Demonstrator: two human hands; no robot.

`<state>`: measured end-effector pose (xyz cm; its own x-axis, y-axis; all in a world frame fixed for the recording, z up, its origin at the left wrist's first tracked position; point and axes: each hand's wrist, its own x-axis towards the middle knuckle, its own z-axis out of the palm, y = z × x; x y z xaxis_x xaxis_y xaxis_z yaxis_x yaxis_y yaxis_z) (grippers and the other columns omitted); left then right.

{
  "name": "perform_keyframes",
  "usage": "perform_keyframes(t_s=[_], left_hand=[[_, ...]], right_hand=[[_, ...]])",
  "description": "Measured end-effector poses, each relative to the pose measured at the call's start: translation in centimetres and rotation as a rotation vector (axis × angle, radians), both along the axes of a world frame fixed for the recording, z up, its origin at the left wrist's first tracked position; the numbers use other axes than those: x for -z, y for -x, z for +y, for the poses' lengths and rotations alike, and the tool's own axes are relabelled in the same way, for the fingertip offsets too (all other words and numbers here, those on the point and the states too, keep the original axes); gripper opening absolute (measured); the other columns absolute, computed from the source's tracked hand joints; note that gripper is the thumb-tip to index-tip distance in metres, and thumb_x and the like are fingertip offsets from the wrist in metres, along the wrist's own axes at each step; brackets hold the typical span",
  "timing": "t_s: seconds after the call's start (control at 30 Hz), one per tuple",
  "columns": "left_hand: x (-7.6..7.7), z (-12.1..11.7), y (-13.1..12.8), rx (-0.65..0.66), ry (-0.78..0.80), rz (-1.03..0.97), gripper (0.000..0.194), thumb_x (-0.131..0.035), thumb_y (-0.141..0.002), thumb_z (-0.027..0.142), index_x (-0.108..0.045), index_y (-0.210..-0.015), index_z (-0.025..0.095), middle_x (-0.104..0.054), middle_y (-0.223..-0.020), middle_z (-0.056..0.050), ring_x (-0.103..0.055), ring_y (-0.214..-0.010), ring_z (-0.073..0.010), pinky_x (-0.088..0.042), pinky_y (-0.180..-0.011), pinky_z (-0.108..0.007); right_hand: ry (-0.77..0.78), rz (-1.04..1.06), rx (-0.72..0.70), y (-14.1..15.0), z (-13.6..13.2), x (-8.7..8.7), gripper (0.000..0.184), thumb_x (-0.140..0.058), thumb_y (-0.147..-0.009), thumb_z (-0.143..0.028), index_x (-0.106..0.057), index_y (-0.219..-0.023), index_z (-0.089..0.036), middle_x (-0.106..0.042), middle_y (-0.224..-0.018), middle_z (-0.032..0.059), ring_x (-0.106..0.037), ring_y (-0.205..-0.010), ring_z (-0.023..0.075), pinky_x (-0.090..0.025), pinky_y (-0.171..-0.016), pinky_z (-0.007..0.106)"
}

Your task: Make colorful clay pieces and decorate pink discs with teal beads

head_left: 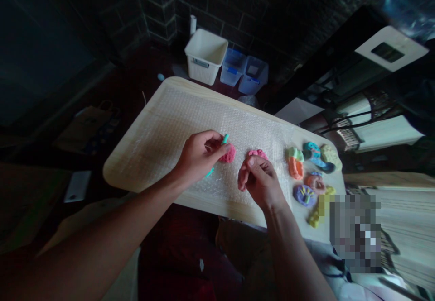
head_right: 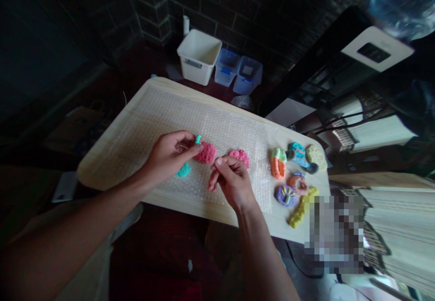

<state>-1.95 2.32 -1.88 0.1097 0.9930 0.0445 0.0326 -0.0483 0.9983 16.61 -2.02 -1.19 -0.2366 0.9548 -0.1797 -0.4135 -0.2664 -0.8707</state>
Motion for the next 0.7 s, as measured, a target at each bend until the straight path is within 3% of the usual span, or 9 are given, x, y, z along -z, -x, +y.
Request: perform_keyframes(t_s=[0.13,0.3,0.37,0.53,0.63,0.7], left_hand=[[0.18,0.05,0.04,0.007,-0.004,0.009,0.018,-0.077,-0.085,0.032,-0.073,-0.090,0.016,-0.076,-0.082,-0.006,-0.071,-0.071,-0.0169,-0.055,-0.064,-0.028],[0.18,0.10,0.16,0.028,-0.026,0.054,0.019,-0.075,-0.087,0.034,-0.074,-0.092,0.016,-0.078,-0.087,-0.007,-0.071,-0.077,-0.0187,-0.056,-0.068,-0.031],[0.12,0.10,0.16,0.020,-0.031,0.067,0.019,-0.075,-0.087,0.034,-0.075,-0.092,0.016,-0.077,-0.086,-0.007,-0.071,-0.077,-0.0188,-0.055,-0.068,-0.030],[-0.07,-0.01,0.05,0.006,0.010,0.015,0.017,-0.076,-0.086,0.031,-0.074,-0.092,0.015,-0.076,-0.084,-0.006,-0.072,-0.073,-0.0172,-0.056,-0.065,-0.028],[-0.16,-0.06,0.01,0.006,0.024,-0.008,0.016,-0.076,-0.085,0.030,-0.074,-0.091,0.015,-0.076,-0.082,-0.005,-0.072,-0.071,-0.0166,-0.055,-0.064,-0.027],[-0.18,-0.05,0.01,0.009,0.022,-0.013,0.015,-0.077,-0.085,0.029,-0.074,-0.090,0.015,-0.076,-0.082,-0.005,-0.072,-0.072,-0.0165,-0.056,-0.064,-0.027]], right_hand=[[-0.041,-0.037,0.058,0.26,0.31,0.10,0.014,-0.090,-0.080,-0.025,-0.077,-0.081,-0.020,-0.078,-0.069,-0.0014,-0.072,-0.061,0.0090,-0.057,-0.060,0.015],[0.081,0.031,-0.009,0.66,0.31,-0.24,0.018,-0.081,-0.089,-0.034,-0.079,-0.102,-0.021,-0.084,-0.103,0.0066,-0.080,-0.094,0.0176,-0.064,-0.081,0.025],[0.100,0.045,-0.020,0.62,0.25,-0.14,0.020,-0.079,-0.091,-0.038,-0.079,-0.101,-0.020,-0.084,-0.100,0.0071,-0.081,-0.091,0.0184,-0.065,-0.078,0.026],[0.009,-0.032,0.069,0.18,0.25,0.41,0.015,-0.088,-0.083,-0.035,-0.082,-0.084,-0.021,-0.080,-0.069,0.0008,-0.074,-0.057,0.0117,-0.059,-0.053,0.018],[-0.070,-0.031,0.127,0.02,0.33,0.49,0.014,-0.095,-0.072,-0.024,-0.082,-0.077,-0.024,-0.078,-0.065,-0.0037,-0.070,-0.056,0.0074,-0.058,-0.058,0.014],[-0.053,-0.016,0.132,0.00,0.38,0.38,0.015,-0.095,-0.072,-0.023,-0.083,-0.081,-0.025,-0.081,-0.074,-0.0032,-0.075,-0.066,0.0086,-0.060,-0.065,0.015]])
